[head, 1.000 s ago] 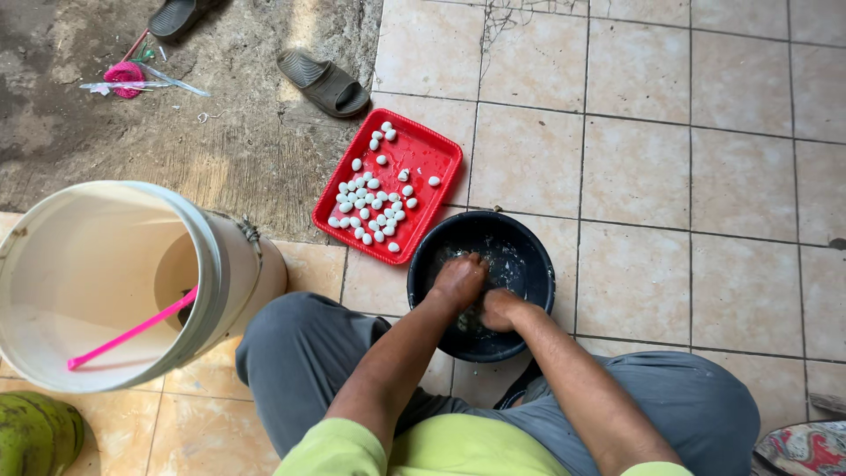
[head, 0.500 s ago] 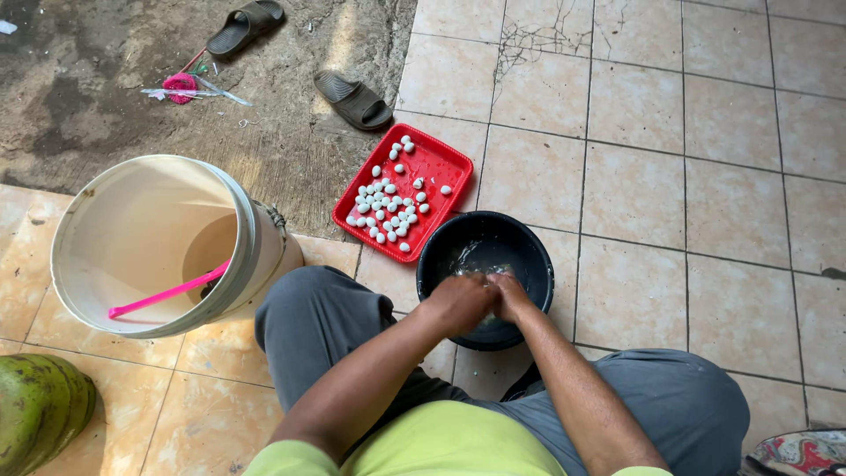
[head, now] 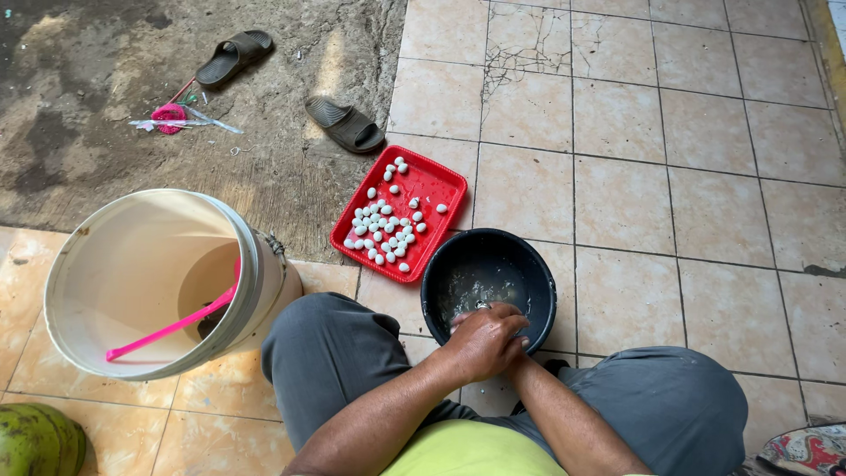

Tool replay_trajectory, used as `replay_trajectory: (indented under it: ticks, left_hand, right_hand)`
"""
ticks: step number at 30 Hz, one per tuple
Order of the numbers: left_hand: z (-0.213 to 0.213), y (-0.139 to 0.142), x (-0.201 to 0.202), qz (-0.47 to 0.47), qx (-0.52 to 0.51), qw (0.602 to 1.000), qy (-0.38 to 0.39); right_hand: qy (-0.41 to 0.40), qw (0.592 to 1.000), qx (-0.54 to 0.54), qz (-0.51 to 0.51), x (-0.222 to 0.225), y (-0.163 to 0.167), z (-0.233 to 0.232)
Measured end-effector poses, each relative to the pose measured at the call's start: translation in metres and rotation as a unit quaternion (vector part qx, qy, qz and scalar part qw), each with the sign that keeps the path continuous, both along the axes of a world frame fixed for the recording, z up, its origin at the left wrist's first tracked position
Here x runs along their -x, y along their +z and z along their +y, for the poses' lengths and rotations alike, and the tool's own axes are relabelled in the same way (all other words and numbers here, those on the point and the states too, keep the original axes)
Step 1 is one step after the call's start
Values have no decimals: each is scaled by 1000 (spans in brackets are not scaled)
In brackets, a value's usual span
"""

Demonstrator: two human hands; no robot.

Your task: The person sits on the floor and shells small white eggs one at a time, picking each from a red tray, peeling the shell off by hand over a black water bowl, and placing the peeled egg back on the tray. Shell fragments drop into the water bowl as they work through the tray.

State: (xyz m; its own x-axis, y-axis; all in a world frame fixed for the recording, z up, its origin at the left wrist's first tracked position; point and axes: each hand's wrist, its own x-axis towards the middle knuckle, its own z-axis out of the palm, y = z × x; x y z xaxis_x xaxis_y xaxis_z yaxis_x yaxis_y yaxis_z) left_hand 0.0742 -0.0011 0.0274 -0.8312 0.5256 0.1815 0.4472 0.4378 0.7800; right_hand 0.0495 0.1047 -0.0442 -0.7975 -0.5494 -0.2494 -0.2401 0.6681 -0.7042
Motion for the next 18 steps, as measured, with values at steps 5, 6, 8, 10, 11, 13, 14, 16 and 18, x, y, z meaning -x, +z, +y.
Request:
replay_trajectory:
  ticks: [5, 6, 8, 10, 11, 13, 14, 16, 18]
  left_hand:
    - [-4, 3, 4, -49, -1, 998, 30]
    - [-4, 4, 6, -47, -1, 998, 39]
    - [-7, 6, 9, -46, -19, 997, 60]
    - [-12, 7, 10, -42, -28, 995, 83]
    - [-13, 7, 11, -36, -29, 995, 92]
    - [-15, 7, 18, -27, -31, 993, 108]
    - [-15, 7, 18, -29, -33, 992, 115]
    - [-16, 6, 22, -32, -42, 989, 136]
    - [-18, 5, 26, -40, -55, 985, 158]
  right_hand:
    - [8, 999, 28, -34, 2, 4, -10]
    - [11, 999, 30, -36, 2, 4, -10]
    - [17, 998, 39, -41, 4, 1, -13]
    - [26, 998, 48, -43, 7, -3, -12]
    - [30, 997, 54, -44, 9, -6, -11]
    - [40, 996, 61, -42, 16, -12, -9]
    - [48, 996, 66, -38, 20, -13, -7]
    - [84, 993, 77, -21, 33, -14, -1]
    - [152, 986, 60, 35, 53, -10, 12]
